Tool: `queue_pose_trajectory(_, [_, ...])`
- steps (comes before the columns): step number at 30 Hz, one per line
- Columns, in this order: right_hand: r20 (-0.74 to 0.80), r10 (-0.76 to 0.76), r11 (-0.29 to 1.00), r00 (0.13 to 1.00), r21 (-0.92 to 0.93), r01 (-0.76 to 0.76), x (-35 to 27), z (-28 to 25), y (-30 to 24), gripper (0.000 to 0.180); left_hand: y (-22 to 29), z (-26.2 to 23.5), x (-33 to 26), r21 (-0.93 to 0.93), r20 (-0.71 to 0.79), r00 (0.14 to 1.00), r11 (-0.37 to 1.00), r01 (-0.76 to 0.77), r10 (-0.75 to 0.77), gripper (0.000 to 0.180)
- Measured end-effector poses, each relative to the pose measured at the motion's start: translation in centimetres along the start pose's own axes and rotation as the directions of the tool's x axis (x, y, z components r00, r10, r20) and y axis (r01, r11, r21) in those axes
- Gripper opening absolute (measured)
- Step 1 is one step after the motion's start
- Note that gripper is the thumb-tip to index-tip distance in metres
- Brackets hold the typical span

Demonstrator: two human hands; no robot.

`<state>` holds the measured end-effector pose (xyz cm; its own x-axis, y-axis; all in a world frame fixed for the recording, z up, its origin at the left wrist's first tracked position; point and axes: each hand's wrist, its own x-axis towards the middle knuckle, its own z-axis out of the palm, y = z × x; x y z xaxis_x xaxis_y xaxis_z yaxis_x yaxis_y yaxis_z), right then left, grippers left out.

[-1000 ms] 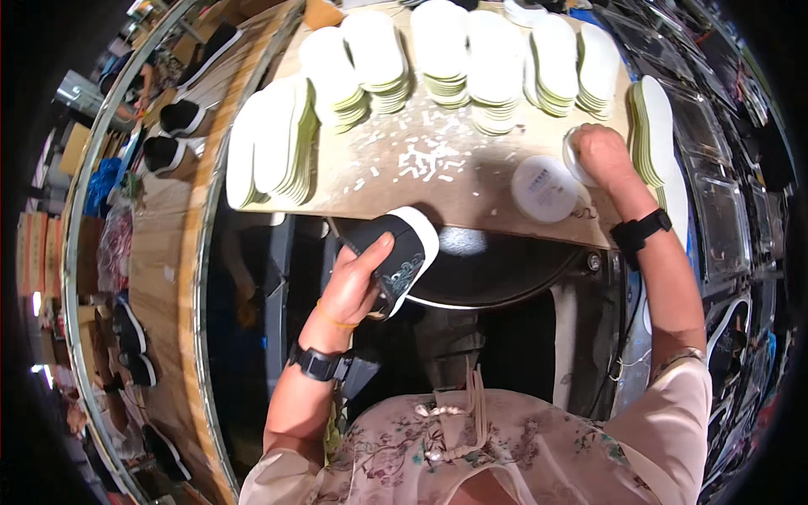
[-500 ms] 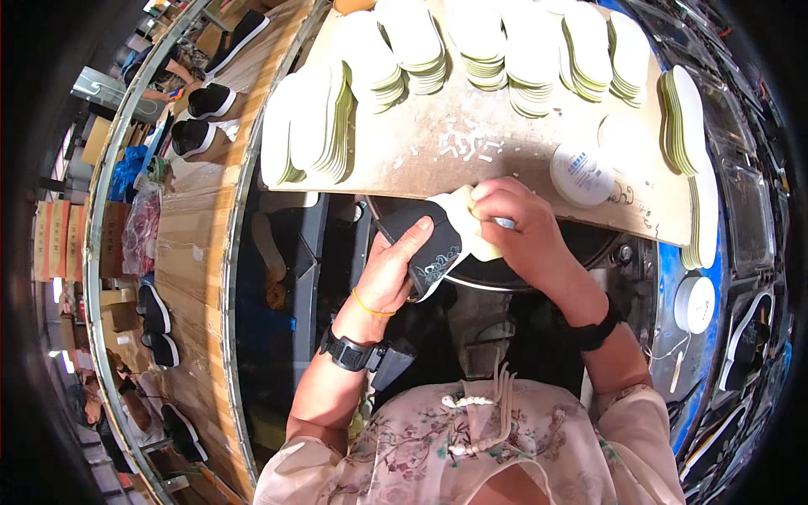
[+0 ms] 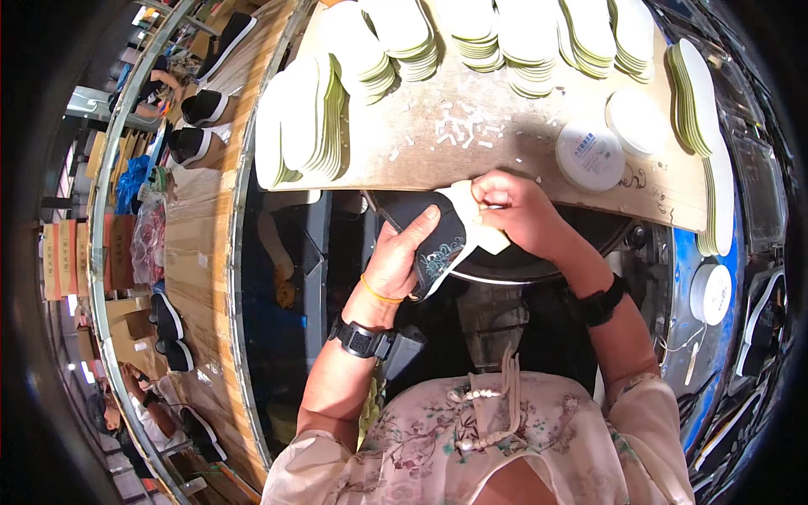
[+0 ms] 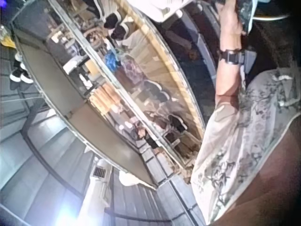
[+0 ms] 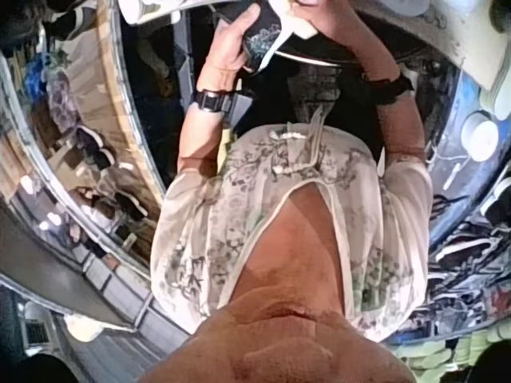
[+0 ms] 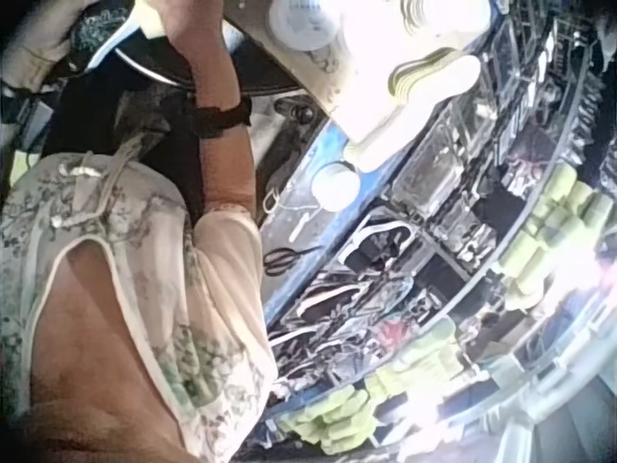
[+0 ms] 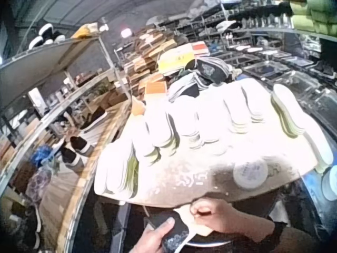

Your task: Inserting insoles into shoes and trimming loose threads with scissors at a factory workstation.

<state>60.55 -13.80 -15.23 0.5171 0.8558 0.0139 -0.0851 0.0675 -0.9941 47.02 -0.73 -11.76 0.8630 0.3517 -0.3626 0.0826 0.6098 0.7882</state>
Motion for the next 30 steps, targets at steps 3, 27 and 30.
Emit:
queue_pose_trajectory(3, [0.052, 0.096, 0.990, 0.994, 0.096, -0.101, 1.5, -0.4, 0.1, 0.011, 0.0, 0.3, 0.0, 0.045, 0.020, 0.999, 0.999, 0.024, -0.025, 0.026])
queue_pose_trajectory(27, [-0.082, 0.115, 0.974, 0.990, 0.207, -0.096, 0.2, 1.5, 0.8, 0.006, -0.1, -1.2, 0.5, 0.009, 0.015, 0.997, 0.997, 0.073, -0.073, 0.026])
queue_pose_trajectory(30, [-0.129, 0.102, 0.990, 0.986, 0.113, -0.087, 0.5, 1.2, 1.9, 0.007, -0.6, -0.7, 0.3, 0.045, 0.014, 0.997, 0.996, 0.076, -0.076, 0.024])
